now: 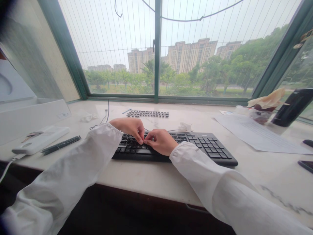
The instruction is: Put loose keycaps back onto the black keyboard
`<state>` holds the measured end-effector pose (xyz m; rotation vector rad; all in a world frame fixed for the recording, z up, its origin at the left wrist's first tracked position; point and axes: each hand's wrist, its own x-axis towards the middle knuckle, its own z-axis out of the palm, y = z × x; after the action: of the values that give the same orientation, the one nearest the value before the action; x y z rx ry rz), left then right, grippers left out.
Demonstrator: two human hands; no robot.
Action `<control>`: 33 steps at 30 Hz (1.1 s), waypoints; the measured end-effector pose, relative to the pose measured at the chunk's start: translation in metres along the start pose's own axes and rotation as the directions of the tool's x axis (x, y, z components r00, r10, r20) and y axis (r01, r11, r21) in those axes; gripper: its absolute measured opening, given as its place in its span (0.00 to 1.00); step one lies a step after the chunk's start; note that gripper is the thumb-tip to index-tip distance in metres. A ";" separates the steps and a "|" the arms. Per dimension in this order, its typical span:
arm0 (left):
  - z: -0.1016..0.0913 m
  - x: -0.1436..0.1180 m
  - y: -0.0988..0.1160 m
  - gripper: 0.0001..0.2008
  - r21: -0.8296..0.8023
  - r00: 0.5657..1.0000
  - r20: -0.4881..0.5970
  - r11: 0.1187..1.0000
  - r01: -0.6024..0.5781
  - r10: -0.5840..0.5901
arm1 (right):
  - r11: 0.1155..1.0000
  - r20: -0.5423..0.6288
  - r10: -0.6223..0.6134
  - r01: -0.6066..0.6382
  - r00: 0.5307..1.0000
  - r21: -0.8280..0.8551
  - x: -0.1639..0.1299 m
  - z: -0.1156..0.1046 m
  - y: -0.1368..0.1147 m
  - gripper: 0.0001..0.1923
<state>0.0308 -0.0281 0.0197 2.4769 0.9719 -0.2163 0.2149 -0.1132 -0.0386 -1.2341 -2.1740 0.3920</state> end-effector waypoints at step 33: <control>-0.001 0.013 0.008 0.25 0.059 0.993 0.091 0.995 0.075 -0.080 | 0.945 0.172 0.255 -0.283 0.952 0.167 0.017 0.001 -0.005 0.14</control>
<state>0.0461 -0.0248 0.0191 2.4569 1.0366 -0.3853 0.2042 -0.1009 -0.0308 -1.4360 -2.0335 0.8100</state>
